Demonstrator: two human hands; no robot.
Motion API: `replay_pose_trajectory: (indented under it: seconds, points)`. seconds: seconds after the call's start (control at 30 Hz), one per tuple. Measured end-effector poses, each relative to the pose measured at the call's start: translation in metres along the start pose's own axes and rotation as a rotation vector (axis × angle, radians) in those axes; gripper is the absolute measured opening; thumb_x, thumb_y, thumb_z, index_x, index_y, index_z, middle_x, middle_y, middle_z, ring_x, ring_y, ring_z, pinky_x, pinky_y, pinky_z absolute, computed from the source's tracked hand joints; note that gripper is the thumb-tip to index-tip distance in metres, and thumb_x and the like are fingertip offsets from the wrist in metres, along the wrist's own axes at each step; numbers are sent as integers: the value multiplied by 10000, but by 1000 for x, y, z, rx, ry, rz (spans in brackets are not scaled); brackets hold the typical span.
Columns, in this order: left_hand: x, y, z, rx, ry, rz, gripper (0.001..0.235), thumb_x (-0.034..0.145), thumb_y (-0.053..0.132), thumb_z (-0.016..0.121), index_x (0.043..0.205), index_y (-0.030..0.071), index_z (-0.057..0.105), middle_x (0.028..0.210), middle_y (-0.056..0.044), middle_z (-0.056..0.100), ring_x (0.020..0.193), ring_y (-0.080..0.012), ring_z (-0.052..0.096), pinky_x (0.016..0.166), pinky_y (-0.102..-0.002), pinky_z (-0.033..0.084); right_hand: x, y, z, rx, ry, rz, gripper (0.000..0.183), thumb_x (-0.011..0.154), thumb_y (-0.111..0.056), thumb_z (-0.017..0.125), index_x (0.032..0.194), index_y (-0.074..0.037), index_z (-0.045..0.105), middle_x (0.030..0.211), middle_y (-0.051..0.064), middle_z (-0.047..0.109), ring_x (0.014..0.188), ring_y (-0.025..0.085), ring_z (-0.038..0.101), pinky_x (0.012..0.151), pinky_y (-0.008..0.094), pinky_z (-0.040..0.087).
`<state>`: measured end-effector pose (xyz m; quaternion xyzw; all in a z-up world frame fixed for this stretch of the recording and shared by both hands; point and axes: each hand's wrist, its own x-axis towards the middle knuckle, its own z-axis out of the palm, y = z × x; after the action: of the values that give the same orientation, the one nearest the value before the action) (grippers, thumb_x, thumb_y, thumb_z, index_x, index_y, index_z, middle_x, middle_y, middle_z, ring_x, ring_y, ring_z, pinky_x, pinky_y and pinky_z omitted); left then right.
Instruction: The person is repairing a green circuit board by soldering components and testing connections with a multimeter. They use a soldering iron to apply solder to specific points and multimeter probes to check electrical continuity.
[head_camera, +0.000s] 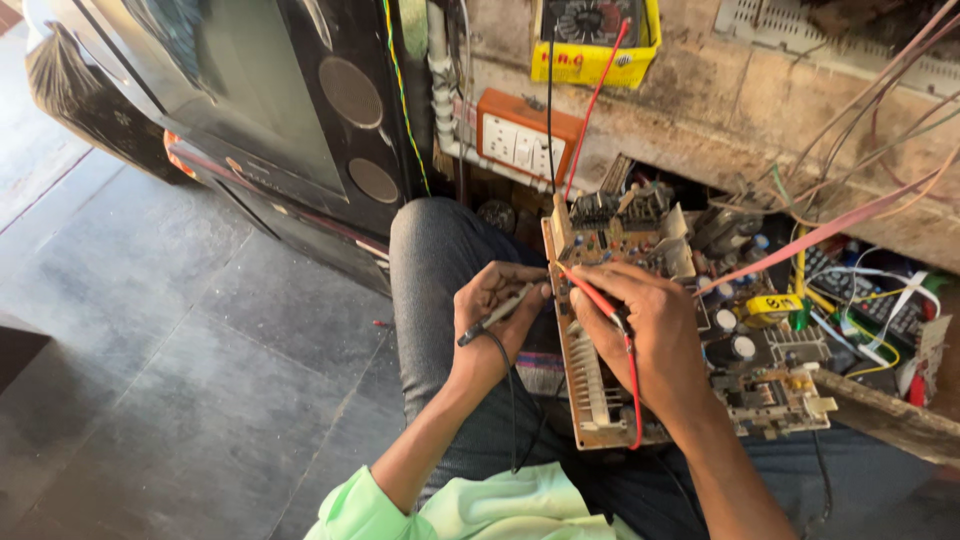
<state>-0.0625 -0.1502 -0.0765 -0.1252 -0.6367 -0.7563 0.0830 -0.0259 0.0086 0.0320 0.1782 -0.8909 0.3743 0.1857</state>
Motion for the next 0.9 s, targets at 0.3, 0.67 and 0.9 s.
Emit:
replay_pose_trajectory:
  seconds: [0.3,0.67,0.9]
  points:
    - [2,4,1,-79,12,-28,131,929,29,743,1039,-26,698,929,-93,781,838,-69,728,733,-208,583,1,3,3,7,12,57,257,858,-129,738,1071,14,762,955,144,784,787,237,785,687,323,597]
    - [2,5,-2,-77,-5,-40,135,929,29,738,1047,-21,695,931,-86,781,830,-57,728,718,-197,581,-3,4,3,17,45,2,260,877,-135,735,1086,19,755,971,158,780,826,262,777,727,345,592]
    - [4,4,-5,-100,19,-32,137,936,20,732,1057,-30,694,933,-64,769,835,-45,712,739,-182,571,-2,4,4,-42,62,44,218,863,-110,724,1039,15,756,917,151,757,764,263,755,686,342,578]
